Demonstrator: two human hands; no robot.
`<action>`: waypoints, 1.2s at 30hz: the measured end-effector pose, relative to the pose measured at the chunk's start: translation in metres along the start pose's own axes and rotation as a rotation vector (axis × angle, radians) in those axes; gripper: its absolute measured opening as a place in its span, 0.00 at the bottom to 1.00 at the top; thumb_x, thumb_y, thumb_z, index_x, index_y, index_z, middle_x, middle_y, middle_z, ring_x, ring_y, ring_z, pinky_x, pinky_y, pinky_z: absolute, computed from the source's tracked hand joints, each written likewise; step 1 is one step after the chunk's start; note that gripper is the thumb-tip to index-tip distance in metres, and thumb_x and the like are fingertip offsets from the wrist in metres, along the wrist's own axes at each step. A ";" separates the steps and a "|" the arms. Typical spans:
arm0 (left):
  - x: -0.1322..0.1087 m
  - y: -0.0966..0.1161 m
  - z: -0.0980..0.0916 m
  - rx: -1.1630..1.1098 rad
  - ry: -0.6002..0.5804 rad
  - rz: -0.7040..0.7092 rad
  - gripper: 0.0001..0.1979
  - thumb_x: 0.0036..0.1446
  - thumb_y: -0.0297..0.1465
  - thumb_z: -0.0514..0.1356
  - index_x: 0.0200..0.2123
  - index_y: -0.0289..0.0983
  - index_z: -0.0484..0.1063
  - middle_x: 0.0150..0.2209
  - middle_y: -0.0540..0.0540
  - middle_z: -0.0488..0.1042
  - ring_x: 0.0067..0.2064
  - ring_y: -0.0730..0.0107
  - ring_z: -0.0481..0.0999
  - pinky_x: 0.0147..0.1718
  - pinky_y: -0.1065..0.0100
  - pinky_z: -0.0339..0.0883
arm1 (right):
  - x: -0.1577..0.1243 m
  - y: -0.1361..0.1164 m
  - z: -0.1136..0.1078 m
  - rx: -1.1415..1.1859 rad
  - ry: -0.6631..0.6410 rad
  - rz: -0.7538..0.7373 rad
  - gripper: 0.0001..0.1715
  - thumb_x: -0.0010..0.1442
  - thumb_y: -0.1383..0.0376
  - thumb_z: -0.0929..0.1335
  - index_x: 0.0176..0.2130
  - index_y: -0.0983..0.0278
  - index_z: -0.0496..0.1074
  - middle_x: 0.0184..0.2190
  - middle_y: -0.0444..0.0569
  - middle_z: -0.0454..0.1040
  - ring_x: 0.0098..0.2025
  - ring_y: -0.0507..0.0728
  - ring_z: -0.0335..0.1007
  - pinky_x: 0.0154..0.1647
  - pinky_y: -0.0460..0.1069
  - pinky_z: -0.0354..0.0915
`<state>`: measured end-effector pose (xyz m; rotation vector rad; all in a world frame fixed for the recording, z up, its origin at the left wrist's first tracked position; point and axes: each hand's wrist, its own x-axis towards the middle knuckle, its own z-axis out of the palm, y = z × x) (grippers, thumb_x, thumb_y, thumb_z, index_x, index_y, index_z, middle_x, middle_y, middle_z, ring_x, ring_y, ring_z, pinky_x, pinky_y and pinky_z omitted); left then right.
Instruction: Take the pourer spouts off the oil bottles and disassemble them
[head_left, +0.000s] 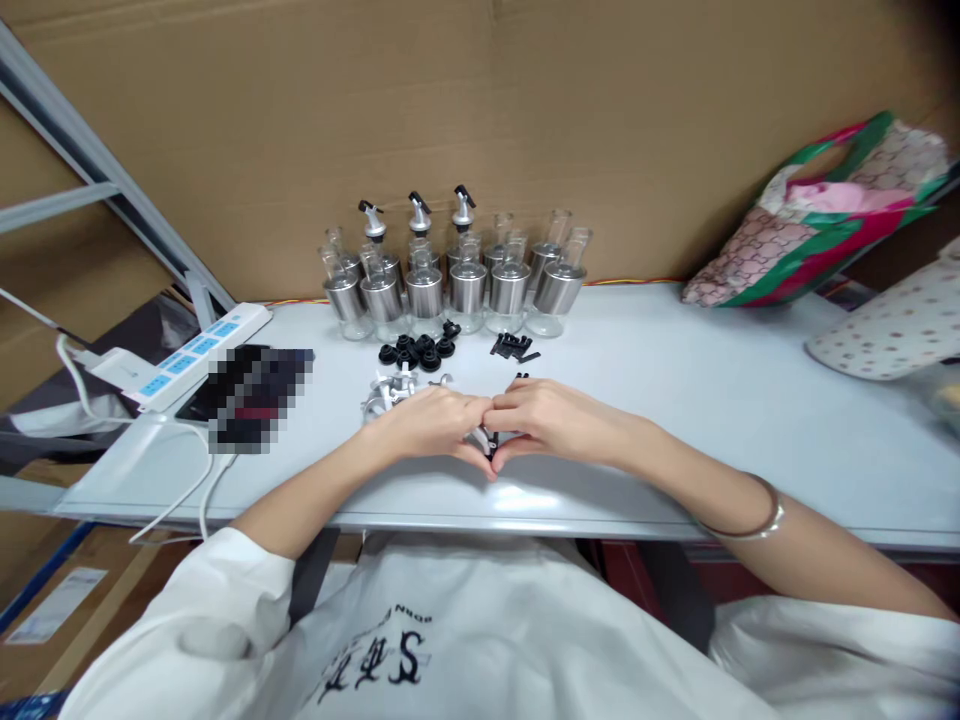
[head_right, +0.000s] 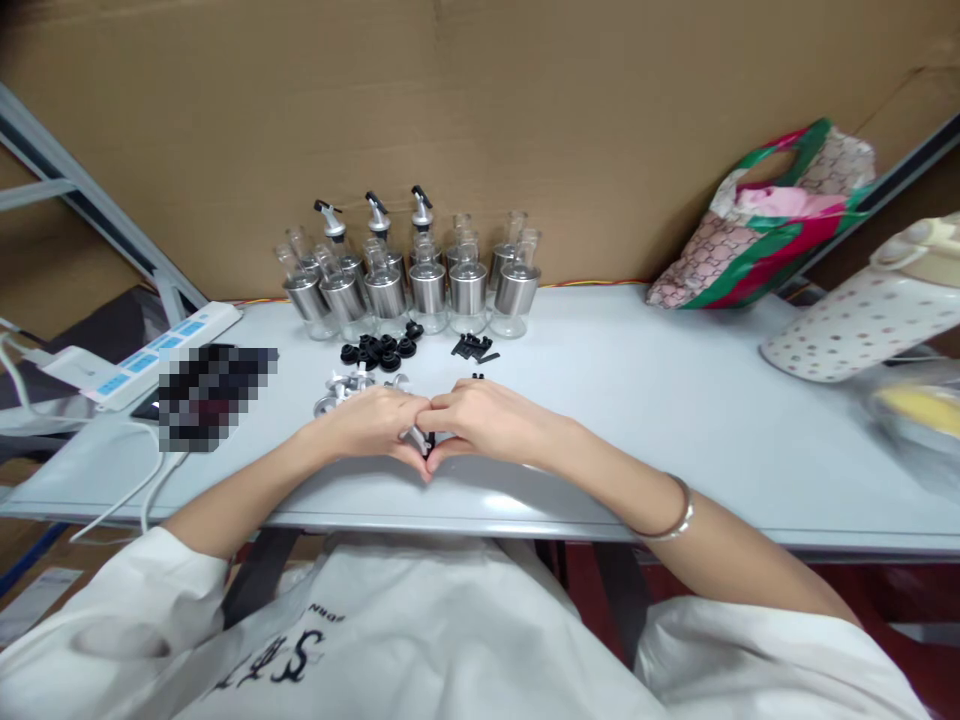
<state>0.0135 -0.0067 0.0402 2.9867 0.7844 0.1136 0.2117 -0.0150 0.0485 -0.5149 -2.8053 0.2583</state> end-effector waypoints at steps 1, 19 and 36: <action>0.000 0.000 0.001 -0.007 -0.014 -0.005 0.28 0.46 0.55 0.60 0.34 0.34 0.65 0.28 0.47 0.75 0.29 0.65 0.76 0.23 0.71 0.54 | 0.000 0.000 0.000 0.006 -0.011 0.003 0.25 0.62 0.47 0.59 0.28 0.64 0.67 0.22 0.45 0.68 0.25 0.53 0.58 0.30 0.47 0.54; 0.000 0.004 -0.002 -0.036 -0.044 0.029 0.24 0.53 0.53 0.57 0.28 0.35 0.62 0.26 0.49 0.73 0.28 0.67 0.75 0.22 0.71 0.50 | 0.002 -0.008 -0.005 0.139 -0.070 0.012 0.26 0.65 0.51 0.58 0.24 0.64 0.65 0.19 0.43 0.64 0.25 0.51 0.56 0.31 0.46 0.54; -0.007 0.002 -0.013 -0.322 0.041 -0.110 0.29 0.36 0.53 0.67 0.30 0.36 0.64 0.23 0.54 0.68 0.23 0.73 0.68 0.23 0.73 0.52 | 0.001 -0.009 -0.009 -0.046 0.182 -0.035 0.31 0.57 0.40 0.60 0.32 0.65 0.68 0.22 0.46 0.69 0.25 0.52 0.62 0.33 0.48 0.57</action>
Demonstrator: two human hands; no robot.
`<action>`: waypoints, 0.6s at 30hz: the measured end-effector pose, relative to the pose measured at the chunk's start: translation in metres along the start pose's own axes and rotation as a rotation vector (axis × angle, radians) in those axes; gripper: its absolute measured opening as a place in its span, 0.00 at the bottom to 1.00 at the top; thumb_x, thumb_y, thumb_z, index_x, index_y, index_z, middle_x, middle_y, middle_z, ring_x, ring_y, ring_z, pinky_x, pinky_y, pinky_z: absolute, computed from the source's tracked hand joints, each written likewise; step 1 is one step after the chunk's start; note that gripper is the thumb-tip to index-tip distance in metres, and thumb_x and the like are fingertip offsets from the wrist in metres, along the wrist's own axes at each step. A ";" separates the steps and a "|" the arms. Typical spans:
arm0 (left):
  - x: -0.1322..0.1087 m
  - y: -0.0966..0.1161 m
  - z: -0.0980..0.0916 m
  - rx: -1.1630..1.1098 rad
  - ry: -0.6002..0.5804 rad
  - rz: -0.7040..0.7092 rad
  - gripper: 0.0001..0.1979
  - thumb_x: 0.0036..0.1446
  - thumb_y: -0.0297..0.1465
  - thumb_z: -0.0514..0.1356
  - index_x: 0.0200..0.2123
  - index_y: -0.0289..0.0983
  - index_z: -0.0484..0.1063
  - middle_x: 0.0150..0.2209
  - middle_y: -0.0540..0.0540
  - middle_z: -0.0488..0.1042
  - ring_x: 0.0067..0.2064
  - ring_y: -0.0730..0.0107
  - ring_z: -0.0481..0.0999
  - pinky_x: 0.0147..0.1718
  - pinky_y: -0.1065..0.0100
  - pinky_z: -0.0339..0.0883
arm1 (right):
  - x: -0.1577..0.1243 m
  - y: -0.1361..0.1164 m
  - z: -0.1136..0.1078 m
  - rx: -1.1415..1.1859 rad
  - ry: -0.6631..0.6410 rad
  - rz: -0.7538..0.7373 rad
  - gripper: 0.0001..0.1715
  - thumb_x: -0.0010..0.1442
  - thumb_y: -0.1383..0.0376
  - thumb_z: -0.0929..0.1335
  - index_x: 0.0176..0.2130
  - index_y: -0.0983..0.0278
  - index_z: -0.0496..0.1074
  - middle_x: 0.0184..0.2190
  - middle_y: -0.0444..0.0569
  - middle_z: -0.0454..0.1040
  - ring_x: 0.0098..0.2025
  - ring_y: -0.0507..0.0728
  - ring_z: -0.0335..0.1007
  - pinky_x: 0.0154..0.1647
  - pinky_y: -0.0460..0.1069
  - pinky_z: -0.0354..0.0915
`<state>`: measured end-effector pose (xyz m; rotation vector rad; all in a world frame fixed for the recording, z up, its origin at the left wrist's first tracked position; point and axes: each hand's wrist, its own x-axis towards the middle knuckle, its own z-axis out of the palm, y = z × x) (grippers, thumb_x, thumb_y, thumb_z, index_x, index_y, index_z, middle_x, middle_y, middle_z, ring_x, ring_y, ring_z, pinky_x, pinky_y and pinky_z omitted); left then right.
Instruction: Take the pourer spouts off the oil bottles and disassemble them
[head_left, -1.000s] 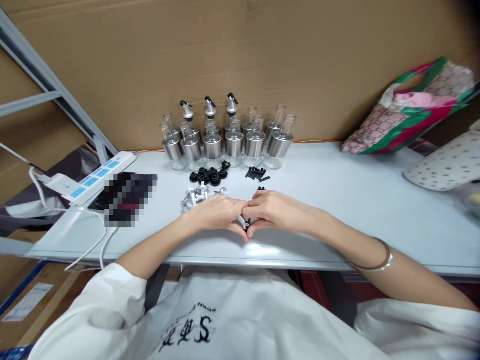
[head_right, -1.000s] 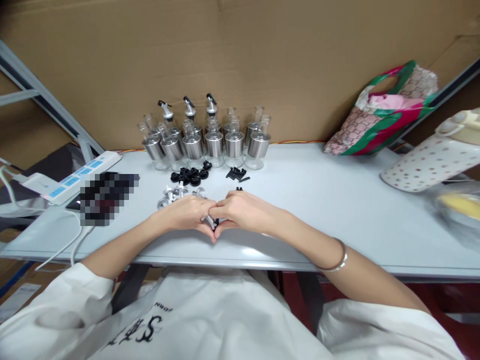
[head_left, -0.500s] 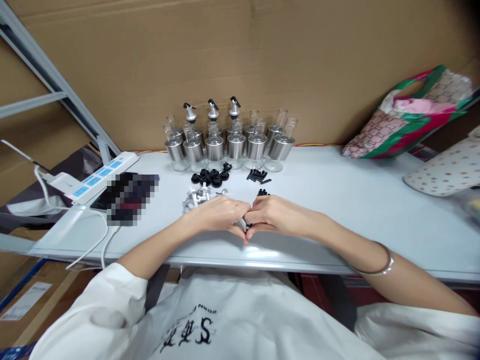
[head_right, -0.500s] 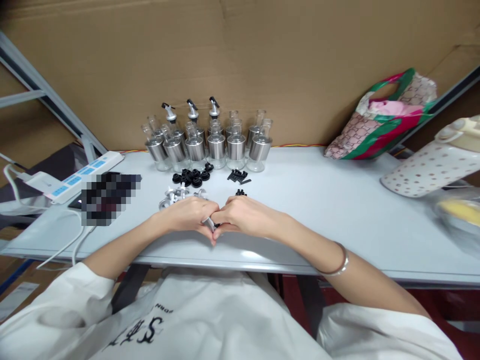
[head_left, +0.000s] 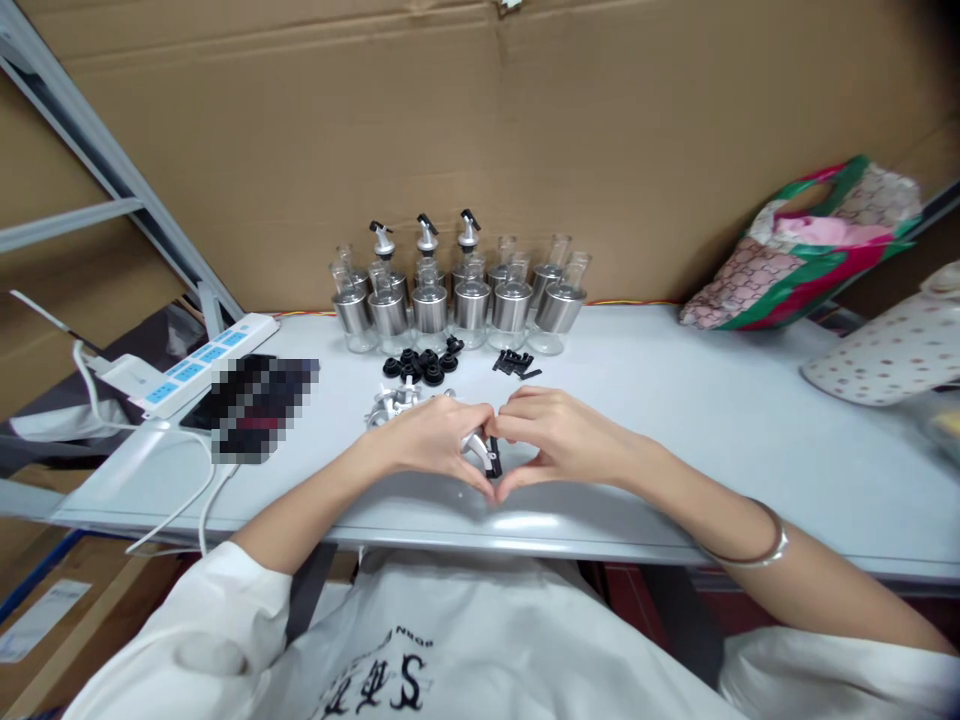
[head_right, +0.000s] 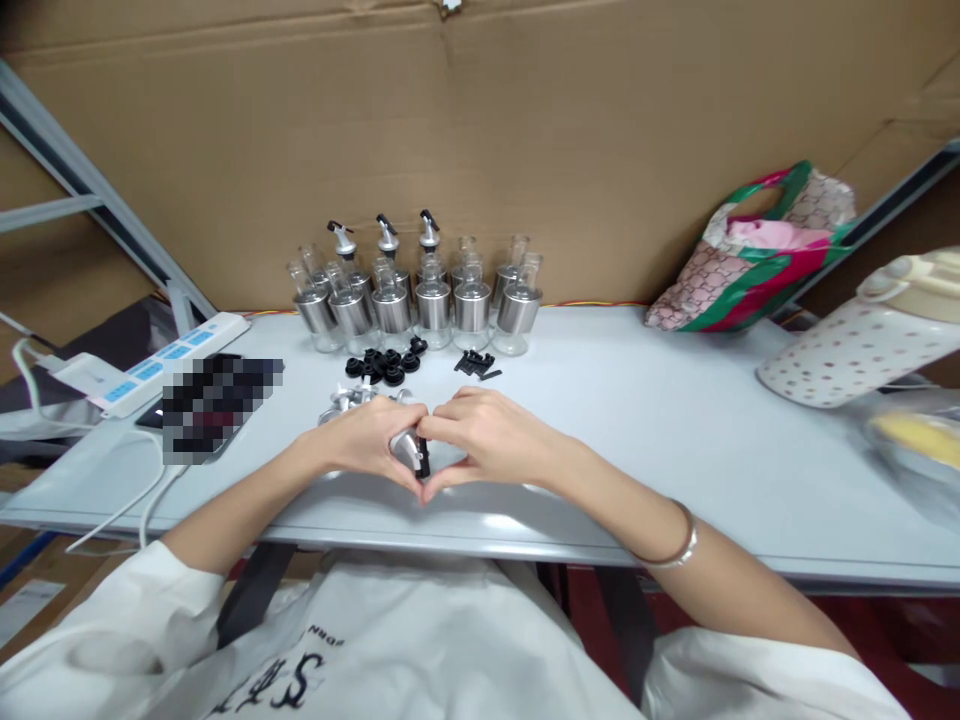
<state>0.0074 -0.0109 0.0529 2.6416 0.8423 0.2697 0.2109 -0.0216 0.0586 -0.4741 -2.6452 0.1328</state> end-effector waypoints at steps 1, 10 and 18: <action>0.000 0.000 -0.001 0.016 0.000 -0.005 0.29 0.36 0.54 0.67 0.30 0.36 0.65 0.23 0.54 0.68 0.23 0.73 0.68 0.23 0.73 0.52 | 0.000 0.000 0.001 0.000 0.000 0.000 0.31 0.58 0.41 0.59 0.33 0.65 0.68 0.23 0.46 0.70 0.25 0.52 0.62 0.33 0.48 0.57; 0.000 0.005 -0.005 0.207 0.038 -0.034 0.30 0.40 0.57 0.62 0.31 0.35 0.69 0.20 0.52 0.70 0.22 0.71 0.70 0.22 0.72 0.51 | -0.002 0.004 0.006 0.074 0.031 0.036 0.28 0.60 0.43 0.60 0.37 0.66 0.68 0.24 0.46 0.70 0.26 0.52 0.63 0.34 0.48 0.58; 0.002 0.012 0.002 0.208 -0.021 0.034 0.30 0.43 0.58 0.59 0.37 0.39 0.73 0.18 0.54 0.69 0.21 0.71 0.70 0.22 0.72 0.49 | -0.001 -0.005 0.007 0.244 -0.038 0.103 0.22 0.54 0.49 0.67 0.24 0.64 0.63 0.20 0.41 0.66 0.23 0.49 0.61 0.28 0.45 0.56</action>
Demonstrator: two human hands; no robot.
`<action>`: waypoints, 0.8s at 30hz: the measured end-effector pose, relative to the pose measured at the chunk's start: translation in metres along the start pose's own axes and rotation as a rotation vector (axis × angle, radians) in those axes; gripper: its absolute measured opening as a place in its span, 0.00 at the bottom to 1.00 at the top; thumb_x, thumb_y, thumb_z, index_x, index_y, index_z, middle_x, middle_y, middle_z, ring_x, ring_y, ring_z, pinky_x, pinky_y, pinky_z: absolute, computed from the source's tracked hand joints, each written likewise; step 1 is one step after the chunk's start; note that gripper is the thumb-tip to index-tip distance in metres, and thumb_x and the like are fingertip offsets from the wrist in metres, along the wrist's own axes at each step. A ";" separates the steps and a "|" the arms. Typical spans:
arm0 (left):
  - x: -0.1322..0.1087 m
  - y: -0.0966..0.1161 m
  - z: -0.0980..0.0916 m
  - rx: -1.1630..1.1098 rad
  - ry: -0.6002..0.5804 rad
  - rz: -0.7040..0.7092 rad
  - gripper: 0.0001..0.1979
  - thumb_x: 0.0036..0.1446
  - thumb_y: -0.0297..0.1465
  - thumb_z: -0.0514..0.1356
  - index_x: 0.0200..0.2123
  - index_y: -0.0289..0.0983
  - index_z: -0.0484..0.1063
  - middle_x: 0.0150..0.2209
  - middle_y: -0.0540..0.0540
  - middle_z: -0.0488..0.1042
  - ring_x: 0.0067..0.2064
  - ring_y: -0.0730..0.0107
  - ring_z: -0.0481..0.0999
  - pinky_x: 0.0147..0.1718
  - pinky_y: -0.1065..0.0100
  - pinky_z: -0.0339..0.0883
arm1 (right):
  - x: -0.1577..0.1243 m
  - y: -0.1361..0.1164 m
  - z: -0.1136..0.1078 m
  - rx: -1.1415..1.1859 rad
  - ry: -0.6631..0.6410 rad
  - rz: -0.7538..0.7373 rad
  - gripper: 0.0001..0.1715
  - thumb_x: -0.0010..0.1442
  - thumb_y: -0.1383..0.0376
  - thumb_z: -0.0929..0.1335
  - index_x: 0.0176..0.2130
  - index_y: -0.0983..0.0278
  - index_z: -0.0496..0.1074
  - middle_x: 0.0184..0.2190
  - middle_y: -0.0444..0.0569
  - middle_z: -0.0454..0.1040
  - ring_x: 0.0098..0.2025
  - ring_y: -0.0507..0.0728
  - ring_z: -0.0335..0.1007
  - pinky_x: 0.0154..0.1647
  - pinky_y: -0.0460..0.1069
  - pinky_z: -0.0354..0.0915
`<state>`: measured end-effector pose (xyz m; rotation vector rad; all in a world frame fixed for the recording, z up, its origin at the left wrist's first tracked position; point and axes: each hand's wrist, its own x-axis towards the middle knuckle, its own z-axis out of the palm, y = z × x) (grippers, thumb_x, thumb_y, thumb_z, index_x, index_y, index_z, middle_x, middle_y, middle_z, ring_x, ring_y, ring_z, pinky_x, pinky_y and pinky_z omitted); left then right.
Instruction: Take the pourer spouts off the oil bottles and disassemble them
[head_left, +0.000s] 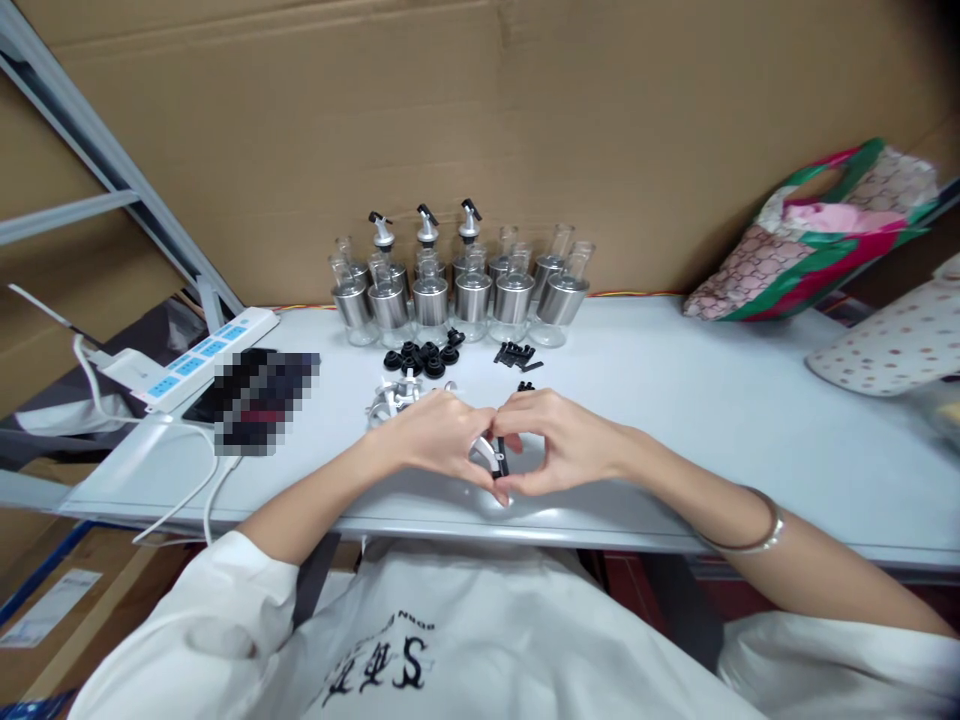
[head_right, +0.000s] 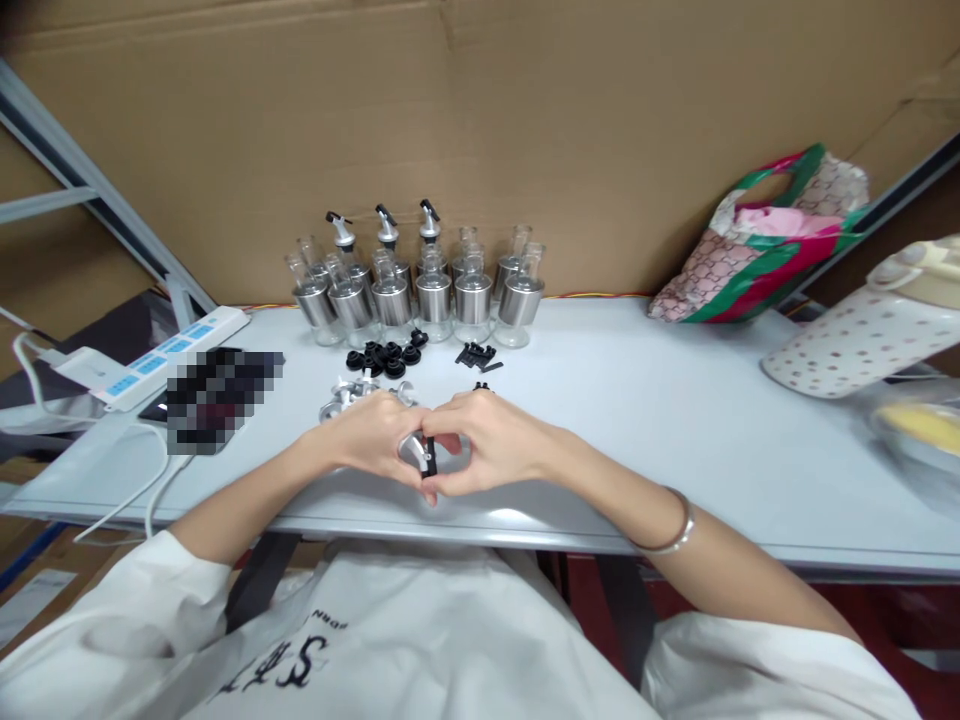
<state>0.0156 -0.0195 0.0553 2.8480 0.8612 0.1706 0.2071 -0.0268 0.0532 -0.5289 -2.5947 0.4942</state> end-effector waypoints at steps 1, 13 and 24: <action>0.000 0.000 0.000 0.018 -0.014 -0.002 0.30 0.43 0.58 0.59 0.38 0.39 0.73 0.18 0.54 0.69 0.21 0.70 0.71 0.21 0.72 0.49 | 0.000 0.001 0.002 -0.018 -0.008 -0.004 0.22 0.54 0.49 0.68 0.24 0.64 0.63 0.19 0.41 0.65 0.22 0.49 0.60 0.28 0.45 0.56; -0.005 -0.005 -0.009 0.060 0.054 -0.028 0.30 0.43 0.59 0.58 0.32 0.36 0.71 0.18 0.52 0.70 0.21 0.71 0.70 0.21 0.72 0.47 | 0.000 0.003 0.007 -0.193 -0.031 -0.009 0.32 0.61 0.42 0.56 0.41 0.67 0.65 0.23 0.48 0.70 0.25 0.55 0.63 0.33 0.50 0.58; -0.003 -0.004 -0.003 0.201 0.002 -0.015 0.30 0.47 0.59 0.55 0.32 0.35 0.68 0.18 0.49 0.70 0.21 0.68 0.71 0.20 0.71 0.48 | 0.002 0.000 0.004 -0.307 -0.081 -0.065 0.30 0.64 0.44 0.54 0.30 0.64 0.65 0.22 0.47 0.68 0.24 0.52 0.59 0.34 0.49 0.56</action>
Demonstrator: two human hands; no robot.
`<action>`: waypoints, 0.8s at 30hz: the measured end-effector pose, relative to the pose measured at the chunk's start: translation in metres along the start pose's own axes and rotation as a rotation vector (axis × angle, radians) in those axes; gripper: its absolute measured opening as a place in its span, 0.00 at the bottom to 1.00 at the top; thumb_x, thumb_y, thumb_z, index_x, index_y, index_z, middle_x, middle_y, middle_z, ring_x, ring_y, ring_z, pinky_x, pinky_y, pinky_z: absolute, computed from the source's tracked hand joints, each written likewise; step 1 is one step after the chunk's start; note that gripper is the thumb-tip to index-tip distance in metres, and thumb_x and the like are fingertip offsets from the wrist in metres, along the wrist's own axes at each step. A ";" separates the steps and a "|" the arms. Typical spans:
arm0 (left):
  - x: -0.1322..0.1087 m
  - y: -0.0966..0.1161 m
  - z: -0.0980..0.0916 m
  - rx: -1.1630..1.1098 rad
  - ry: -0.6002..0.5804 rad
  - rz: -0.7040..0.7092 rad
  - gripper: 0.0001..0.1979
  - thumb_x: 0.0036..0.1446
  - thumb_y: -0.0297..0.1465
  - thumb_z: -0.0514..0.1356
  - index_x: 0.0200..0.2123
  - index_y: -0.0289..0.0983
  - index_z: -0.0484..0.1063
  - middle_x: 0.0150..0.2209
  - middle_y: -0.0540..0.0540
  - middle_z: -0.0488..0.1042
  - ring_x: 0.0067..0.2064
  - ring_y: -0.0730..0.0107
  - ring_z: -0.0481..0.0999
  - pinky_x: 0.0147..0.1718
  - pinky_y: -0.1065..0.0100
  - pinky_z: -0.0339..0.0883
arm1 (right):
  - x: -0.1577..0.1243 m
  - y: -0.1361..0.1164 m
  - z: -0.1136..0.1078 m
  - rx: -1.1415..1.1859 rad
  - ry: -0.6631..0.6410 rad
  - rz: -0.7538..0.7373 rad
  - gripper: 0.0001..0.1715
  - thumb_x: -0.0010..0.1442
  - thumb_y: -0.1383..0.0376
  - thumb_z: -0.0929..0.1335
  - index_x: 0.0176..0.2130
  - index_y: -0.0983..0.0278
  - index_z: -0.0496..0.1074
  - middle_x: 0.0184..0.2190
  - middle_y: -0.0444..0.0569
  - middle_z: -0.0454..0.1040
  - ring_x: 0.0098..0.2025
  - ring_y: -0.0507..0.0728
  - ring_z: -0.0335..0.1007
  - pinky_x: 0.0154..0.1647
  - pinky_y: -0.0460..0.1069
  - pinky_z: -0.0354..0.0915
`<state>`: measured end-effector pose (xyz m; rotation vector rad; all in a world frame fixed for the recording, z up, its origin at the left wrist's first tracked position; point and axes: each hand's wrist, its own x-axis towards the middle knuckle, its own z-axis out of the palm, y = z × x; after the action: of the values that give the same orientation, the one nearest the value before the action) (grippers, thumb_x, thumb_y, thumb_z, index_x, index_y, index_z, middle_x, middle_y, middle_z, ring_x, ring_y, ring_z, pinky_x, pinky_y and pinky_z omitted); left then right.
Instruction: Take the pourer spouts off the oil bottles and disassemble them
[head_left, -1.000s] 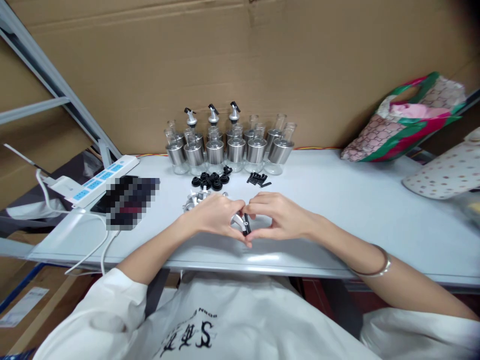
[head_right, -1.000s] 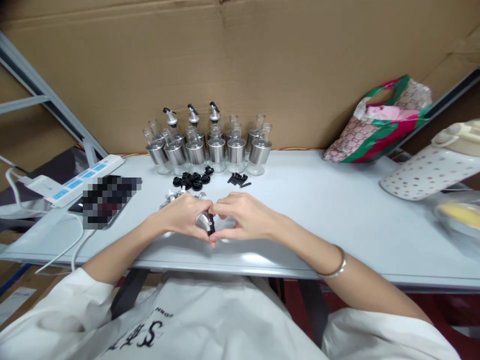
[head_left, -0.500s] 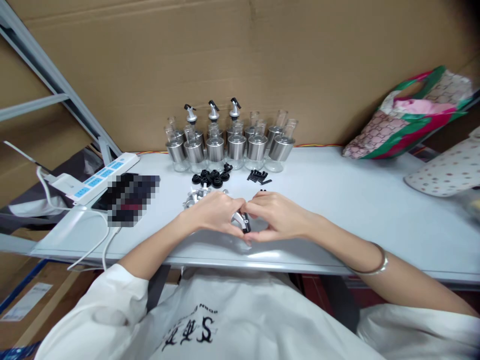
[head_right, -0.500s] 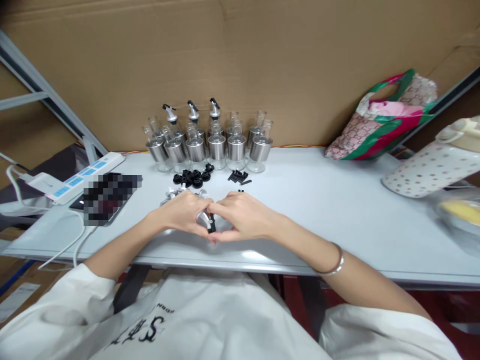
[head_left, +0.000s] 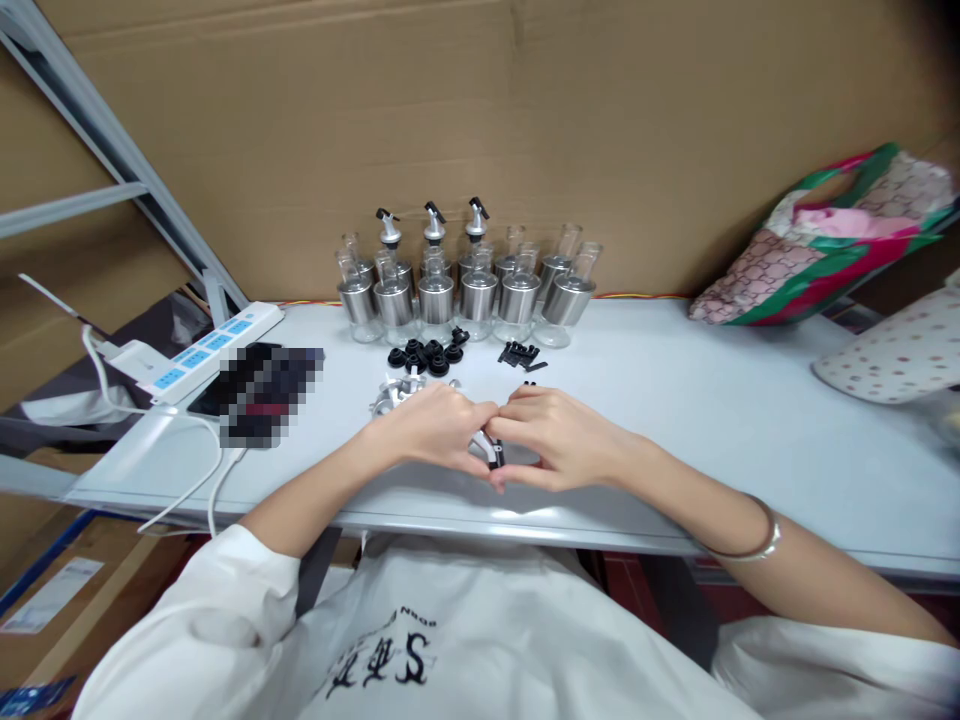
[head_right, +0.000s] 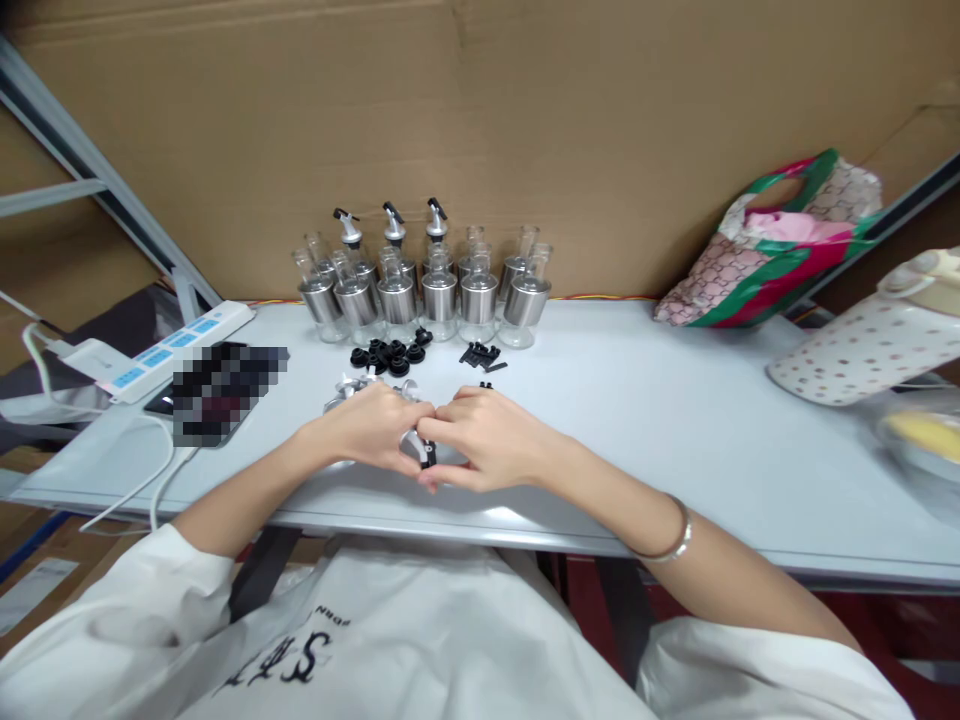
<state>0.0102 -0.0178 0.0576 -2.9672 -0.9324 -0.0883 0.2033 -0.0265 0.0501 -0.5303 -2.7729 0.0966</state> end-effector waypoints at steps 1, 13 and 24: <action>0.000 0.000 0.001 0.010 -0.016 0.005 0.30 0.46 0.58 0.56 0.32 0.34 0.69 0.19 0.48 0.72 0.22 0.67 0.72 0.20 0.70 0.49 | 0.000 -0.001 -0.001 -0.019 -0.011 -0.006 0.31 0.64 0.44 0.53 0.30 0.64 0.65 0.22 0.46 0.67 0.23 0.52 0.58 0.33 0.49 0.55; 0.001 0.007 0.003 -0.024 -0.023 0.072 0.33 0.41 0.62 0.56 0.27 0.35 0.69 0.17 0.47 0.71 0.19 0.67 0.70 0.19 0.70 0.48 | -0.001 -0.005 0.003 0.003 -0.040 -0.059 0.34 0.63 0.42 0.53 0.27 0.64 0.67 0.19 0.45 0.67 0.20 0.50 0.55 0.33 0.49 0.56; 0.002 0.010 -0.001 -0.055 -0.076 0.073 0.33 0.39 0.63 0.57 0.23 0.36 0.67 0.16 0.49 0.70 0.20 0.67 0.71 0.17 0.70 0.44 | 0.000 -0.008 0.006 0.076 0.014 -0.094 0.36 0.65 0.44 0.52 0.25 0.65 0.67 0.17 0.45 0.67 0.18 0.49 0.55 0.30 0.48 0.55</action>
<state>0.0180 -0.0251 0.0587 -3.0712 -0.8411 0.0011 0.1982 -0.0341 0.0456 -0.3799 -2.7630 0.1762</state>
